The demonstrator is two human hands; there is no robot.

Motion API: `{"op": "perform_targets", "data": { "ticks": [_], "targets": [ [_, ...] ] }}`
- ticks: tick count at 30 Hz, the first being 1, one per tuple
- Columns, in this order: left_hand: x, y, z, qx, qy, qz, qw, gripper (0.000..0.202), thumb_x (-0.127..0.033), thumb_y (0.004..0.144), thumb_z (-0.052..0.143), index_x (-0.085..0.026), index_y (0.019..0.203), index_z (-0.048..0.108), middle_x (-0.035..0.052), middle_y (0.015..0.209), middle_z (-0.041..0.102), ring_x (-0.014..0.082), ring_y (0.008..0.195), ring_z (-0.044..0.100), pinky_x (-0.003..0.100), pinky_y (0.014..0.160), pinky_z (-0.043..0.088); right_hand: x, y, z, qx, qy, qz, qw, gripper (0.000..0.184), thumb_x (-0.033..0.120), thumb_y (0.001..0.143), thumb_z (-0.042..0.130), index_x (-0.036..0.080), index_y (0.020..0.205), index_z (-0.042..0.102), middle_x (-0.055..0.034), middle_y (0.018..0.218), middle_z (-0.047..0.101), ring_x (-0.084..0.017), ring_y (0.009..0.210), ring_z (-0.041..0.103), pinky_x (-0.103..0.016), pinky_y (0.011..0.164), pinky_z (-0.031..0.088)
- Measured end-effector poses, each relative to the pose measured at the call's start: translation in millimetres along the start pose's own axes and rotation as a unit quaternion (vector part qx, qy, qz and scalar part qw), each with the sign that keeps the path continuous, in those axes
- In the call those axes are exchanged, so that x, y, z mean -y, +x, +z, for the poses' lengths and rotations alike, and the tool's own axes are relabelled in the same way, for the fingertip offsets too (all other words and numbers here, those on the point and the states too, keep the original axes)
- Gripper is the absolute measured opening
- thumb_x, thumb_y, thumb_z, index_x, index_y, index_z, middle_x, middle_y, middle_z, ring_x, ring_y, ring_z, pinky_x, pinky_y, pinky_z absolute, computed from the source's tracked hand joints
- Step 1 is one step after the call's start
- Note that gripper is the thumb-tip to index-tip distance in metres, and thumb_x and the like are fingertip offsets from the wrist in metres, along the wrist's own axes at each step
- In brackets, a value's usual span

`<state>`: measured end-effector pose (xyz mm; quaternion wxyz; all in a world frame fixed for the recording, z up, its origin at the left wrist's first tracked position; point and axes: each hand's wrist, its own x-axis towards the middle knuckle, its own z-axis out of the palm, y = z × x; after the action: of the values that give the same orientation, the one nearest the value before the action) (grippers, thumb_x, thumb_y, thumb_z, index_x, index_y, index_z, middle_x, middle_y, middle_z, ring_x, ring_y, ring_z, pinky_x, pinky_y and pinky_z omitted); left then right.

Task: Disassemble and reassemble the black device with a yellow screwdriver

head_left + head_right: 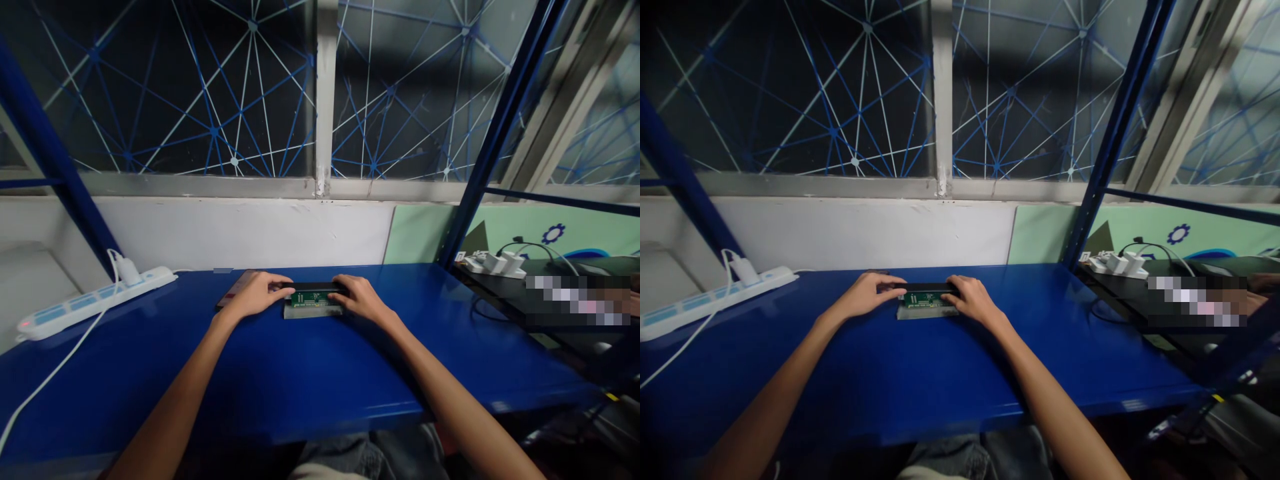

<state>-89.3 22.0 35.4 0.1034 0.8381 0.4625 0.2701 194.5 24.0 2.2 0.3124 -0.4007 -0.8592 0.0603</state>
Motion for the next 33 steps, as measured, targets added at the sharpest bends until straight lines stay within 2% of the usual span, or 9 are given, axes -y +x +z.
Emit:
{"op": "perform_targets", "data": {
  "ticks": [9, 16, 21, 27, 33],
  "targets": [
    [-8.3, 0.2, 0.2, 0.001, 0.004, 0.002, 1.000, 0.030, -0.043, 0.084, 0.059, -0.023, 0.101, 0.074, 0.0044, 0.092, 0.076, 0.0199, 0.076, 0.066, 0.029, 0.069, 0.048, -3.4, 0.3, 0.4, 0.003, -0.015, 0.000, 1.000, 0.024, 0.033, 0.088, 0.060, 0.018, 0.106, 0.061, -0.0064, 0.093, 0.068, -0.017, 0.075, 0.059, -0.025, 0.066, 0.038],
    [-9.1, -0.1, -1.7, 0.015, 0.019, -0.005, 1.000, 0.032, -0.044, 0.085, 0.059, -0.022, 0.103, 0.073, 0.0049, 0.096, 0.075, 0.0197, 0.078, 0.066, 0.028, 0.071, 0.047, -6.4, 0.8, 3.1, -0.006, -0.011, 0.003, 1.000, 0.024, 0.033, 0.086, 0.063, 0.019, 0.105, 0.063, -0.0061, 0.091, 0.069, -0.017, 0.074, 0.059, -0.024, 0.064, 0.037],
    [-9.6, 0.4, -2.2, 0.033, 0.041, -0.015, 0.998, 0.032, -0.041, 0.085, 0.059, -0.019, 0.103, 0.074, 0.0069, 0.094, 0.076, 0.0200, 0.076, 0.066, 0.028, 0.070, 0.045, -12.0, 3.6, -1.0, -0.002, 0.031, 0.032, 0.999, 0.023, 0.035, 0.085, 0.063, 0.017, 0.098, 0.068, -0.0047, 0.082, 0.070, -0.014, 0.063, 0.058, -0.023, 0.059, 0.036],
    [-10.0, 0.4, -1.2, 0.029, 0.043, -0.019, 0.999, 0.034, -0.040, 0.087, 0.057, -0.018, 0.106, 0.073, 0.0087, 0.097, 0.075, 0.0203, 0.076, 0.066, 0.029, 0.070, 0.045, -17.1, 4.7, -8.9, -0.007, 0.081, 0.044, 0.996, 0.021, 0.030, 0.081, 0.068, 0.014, 0.093, 0.071, -0.0048, 0.076, 0.071, -0.015, 0.065, 0.061, -0.023, 0.060, 0.040],
    [-10.4, 0.4, -1.0, 0.016, 0.026, -0.007, 0.999, 0.031, -0.039, 0.088, 0.056, -0.020, 0.104, 0.073, 0.0080, 0.105, 0.073, 0.0223, 0.087, 0.066, 0.030, 0.077, 0.046, -22.1, 5.0, -8.7, 0.002, 0.120, 0.048, 0.992, 0.022, 0.032, 0.081, 0.068, 0.014, 0.092, 0.071, -0.0042, 0.070, 0.071, -0.016, 0.063, 0.063, -0.025, 0.061, 0.043]
  ]
}}
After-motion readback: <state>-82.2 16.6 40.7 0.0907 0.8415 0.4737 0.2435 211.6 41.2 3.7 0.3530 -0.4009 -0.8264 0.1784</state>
